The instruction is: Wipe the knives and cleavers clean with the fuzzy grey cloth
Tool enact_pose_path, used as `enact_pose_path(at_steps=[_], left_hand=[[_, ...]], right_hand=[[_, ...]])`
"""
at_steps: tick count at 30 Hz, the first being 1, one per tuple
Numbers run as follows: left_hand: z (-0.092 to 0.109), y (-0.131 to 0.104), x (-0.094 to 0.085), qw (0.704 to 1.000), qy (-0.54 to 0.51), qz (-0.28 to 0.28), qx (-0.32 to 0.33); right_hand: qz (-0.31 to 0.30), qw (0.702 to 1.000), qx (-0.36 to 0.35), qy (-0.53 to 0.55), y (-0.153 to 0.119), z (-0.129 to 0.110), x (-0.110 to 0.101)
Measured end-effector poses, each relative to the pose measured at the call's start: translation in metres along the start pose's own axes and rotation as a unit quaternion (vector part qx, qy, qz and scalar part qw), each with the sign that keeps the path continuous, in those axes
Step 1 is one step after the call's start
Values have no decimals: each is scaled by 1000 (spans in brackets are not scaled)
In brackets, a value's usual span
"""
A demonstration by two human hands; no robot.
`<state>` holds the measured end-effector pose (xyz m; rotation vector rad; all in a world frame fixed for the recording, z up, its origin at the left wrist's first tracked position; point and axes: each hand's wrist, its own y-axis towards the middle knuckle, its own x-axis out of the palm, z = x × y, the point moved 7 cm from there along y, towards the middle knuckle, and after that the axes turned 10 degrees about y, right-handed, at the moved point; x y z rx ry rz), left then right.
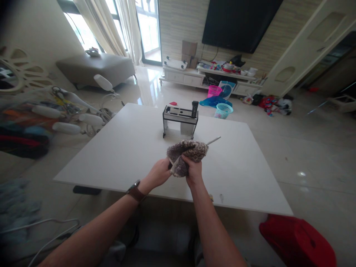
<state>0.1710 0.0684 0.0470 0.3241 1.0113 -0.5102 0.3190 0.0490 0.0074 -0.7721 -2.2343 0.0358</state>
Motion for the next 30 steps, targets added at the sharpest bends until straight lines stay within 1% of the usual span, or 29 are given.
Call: enact_pose_path(at_steps=[5,10,13,19,23,27,30], left_hand=[[-3,-2,1,1000,20,-10,-11],[-2,-6,-1,999,33,-24,-17],[-1,-9,-3,999,42,-25,-17],[-4,-10,-6,998,60,-20,-25],[-8,-8,-6,996,78,-16,-29],[-14,-6,-7,996,82,-13,-38],[-15,-4,-5,996,79,-16,-39]], right_hand=[[36,999,2,15,-4,4,-2],[49,998,12,34,-10,5,-3],[50,998,17,35,-11,8,-5],[23,999,31,20,-9,14,-5],[33,998,39,36,-5,23,-6],[47,998,19,32,-1,27,-6],[54,998,21,35,2,29,-8]])
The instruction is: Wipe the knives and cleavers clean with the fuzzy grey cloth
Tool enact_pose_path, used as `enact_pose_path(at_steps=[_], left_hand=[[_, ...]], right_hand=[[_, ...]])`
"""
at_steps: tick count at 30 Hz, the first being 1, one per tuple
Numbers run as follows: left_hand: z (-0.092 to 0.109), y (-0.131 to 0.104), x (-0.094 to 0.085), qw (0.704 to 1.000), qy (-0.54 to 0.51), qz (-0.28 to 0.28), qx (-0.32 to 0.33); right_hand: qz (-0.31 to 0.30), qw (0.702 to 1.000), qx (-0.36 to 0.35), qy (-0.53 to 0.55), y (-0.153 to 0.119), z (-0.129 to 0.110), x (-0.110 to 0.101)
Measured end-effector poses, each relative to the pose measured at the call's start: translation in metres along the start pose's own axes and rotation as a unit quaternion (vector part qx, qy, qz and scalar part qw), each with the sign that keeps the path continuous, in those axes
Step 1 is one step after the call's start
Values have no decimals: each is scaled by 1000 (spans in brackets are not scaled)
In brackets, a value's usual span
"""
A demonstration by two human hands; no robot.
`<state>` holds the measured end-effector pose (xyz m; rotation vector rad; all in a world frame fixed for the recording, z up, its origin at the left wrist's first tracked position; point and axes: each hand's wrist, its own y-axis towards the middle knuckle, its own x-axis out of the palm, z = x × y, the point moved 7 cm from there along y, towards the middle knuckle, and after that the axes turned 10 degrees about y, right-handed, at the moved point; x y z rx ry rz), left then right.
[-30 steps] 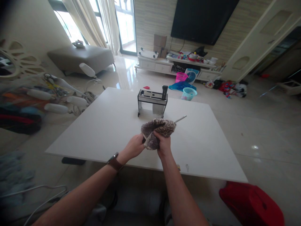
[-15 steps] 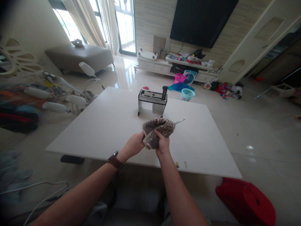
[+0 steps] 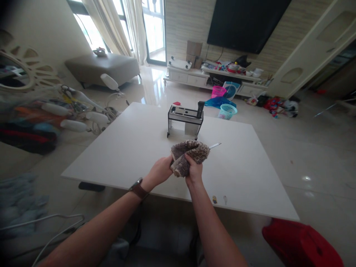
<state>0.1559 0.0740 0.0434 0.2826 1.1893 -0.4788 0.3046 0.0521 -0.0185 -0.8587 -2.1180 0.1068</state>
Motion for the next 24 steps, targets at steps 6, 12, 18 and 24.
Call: enact_pose_path(at_steps=[6,12,18,24], left_hand=[[6,5,7,1000,-10,-8,14],[15,11,11,999,-23,-11,22],[20,12,15,998,-47,-7,43],[19,13,8,995,-76,5,63]], right_hand=[[9,1000,17,6,5,-2,-9],[19,999,22,16,10,-11,-14],[19,1000,14,9,14,-15,-24],[4,1000,11,8,34,-28,-31]])
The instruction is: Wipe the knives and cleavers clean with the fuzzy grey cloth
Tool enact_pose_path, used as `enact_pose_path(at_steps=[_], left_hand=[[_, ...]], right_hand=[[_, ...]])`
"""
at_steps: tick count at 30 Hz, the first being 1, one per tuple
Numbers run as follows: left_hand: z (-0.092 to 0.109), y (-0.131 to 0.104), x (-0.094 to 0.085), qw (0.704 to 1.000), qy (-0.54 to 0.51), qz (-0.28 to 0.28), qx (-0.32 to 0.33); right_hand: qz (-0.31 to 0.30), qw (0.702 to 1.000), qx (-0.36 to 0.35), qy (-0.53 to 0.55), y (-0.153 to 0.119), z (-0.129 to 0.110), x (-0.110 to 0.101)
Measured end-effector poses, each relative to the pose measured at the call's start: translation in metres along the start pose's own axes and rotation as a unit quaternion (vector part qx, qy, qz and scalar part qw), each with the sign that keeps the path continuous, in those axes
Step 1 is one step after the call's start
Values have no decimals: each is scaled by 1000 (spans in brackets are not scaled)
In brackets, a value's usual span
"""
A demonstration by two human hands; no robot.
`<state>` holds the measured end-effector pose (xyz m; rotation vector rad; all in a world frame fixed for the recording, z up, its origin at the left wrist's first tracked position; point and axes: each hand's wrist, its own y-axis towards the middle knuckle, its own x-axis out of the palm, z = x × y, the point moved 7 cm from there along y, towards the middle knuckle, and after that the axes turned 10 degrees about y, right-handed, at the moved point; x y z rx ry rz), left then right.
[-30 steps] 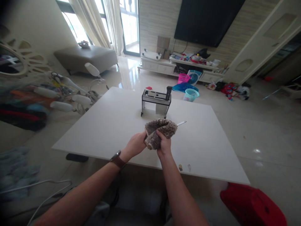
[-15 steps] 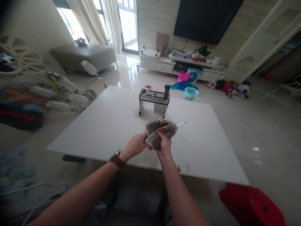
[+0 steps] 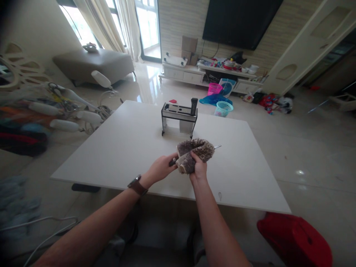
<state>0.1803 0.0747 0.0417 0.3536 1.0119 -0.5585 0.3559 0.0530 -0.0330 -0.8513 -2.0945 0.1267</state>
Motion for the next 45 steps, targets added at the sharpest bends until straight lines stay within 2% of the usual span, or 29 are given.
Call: enact_pose_path(at_steps=[2,5,9,14,17,20,24,27,30,35,40,45], left_hand=[[-2,0,-4,1000,9,2,1],[-5,-2,-10,999,38,-1,10],[-9,-6,-16,995,92,-3,29],[-14,-14,-26,991,129,14,17],[-16,-15,-33,993,103,45,-19],[-20,-15,-37,994,26,87,-65],[-25,-13,-37,985,-78,118,-96],[-24,-13,-35,982,-100,125,-96],[-19,-13,-30,983,-110,117,-87],[-6,-11,-16,984,-154,69,-57],[-2,-10,-7,995,-86,40,-18],[-3,-10,-3,997,-69,18,-21]], right_hand=[[-7,1000,-11,2,12,-16,-4],[18,998,-63,14,27,-48,-18],[30,993,-107,39,34,-77,-32],[1,991,-121,63,17,-88,-16],[-26,992,-104,73,2,-87,2],[-66,992,-79,72,-10,-79,18],[-96,992,-56,62,-17,-61,24],[-103,992,-46,47,-20,-47,26],[-130,990,-40,24,-25,-36,33],[-160,987,-22,-25,-37,-17,46],[-138,989,-21,-54,-43,-7,47],[-115,990,-46,-61,-41,-9,45]])
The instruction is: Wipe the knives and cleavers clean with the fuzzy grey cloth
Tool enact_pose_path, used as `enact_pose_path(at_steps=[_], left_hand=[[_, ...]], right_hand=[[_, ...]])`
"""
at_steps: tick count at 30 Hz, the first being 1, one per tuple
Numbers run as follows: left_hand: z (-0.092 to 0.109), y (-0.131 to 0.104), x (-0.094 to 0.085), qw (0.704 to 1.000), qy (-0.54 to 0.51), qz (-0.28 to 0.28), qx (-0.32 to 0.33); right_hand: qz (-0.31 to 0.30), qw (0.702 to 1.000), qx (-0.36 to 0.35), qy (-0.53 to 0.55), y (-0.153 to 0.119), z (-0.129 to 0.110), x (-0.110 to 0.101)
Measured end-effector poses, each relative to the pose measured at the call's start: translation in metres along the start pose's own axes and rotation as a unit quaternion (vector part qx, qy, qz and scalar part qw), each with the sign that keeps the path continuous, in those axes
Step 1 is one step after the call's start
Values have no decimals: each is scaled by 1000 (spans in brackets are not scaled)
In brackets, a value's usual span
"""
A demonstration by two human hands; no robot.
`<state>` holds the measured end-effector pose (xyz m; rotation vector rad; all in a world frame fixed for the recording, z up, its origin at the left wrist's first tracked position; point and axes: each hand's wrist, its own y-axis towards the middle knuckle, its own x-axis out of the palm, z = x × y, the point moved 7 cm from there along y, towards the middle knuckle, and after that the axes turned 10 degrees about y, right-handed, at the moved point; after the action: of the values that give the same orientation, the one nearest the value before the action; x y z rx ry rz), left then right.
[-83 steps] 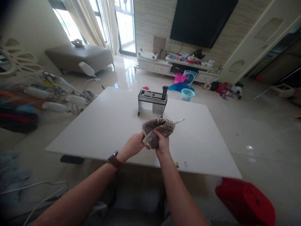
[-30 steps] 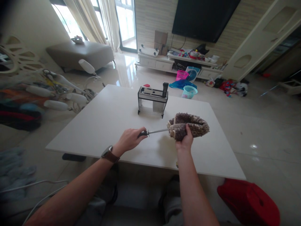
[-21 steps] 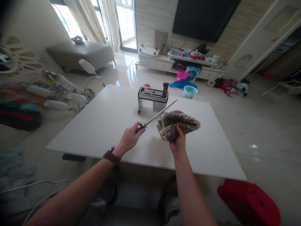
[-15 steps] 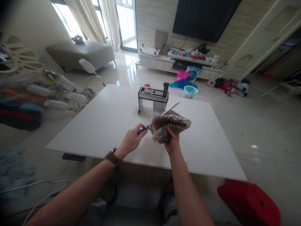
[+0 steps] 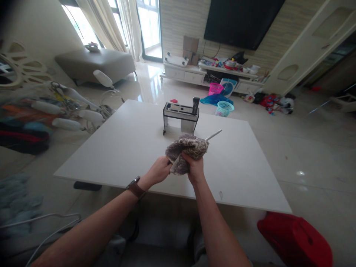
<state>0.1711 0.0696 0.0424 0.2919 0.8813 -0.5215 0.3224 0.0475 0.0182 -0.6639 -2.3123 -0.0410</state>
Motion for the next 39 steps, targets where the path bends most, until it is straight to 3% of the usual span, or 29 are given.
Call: enact_pose_path(at_steps=[7,18,29,33,39], left_hand=[[2,2,3,999,45,-4,-2],[7,4,4,998,54,-22,0],[7,1,-2,994,96,-5,44],[7,1,-5,992,114,-5,57],[4,0,-9,986,153,-34,64]], right_hand=[[24,999,-38,-25,3,0,-5],[76,997,-15,14,3,2,-10],[105,992,-3,64,18,-3,-32],[93,993,-11,75,29,-13,-41],[93,994,-28,57,53,-45,-73]])
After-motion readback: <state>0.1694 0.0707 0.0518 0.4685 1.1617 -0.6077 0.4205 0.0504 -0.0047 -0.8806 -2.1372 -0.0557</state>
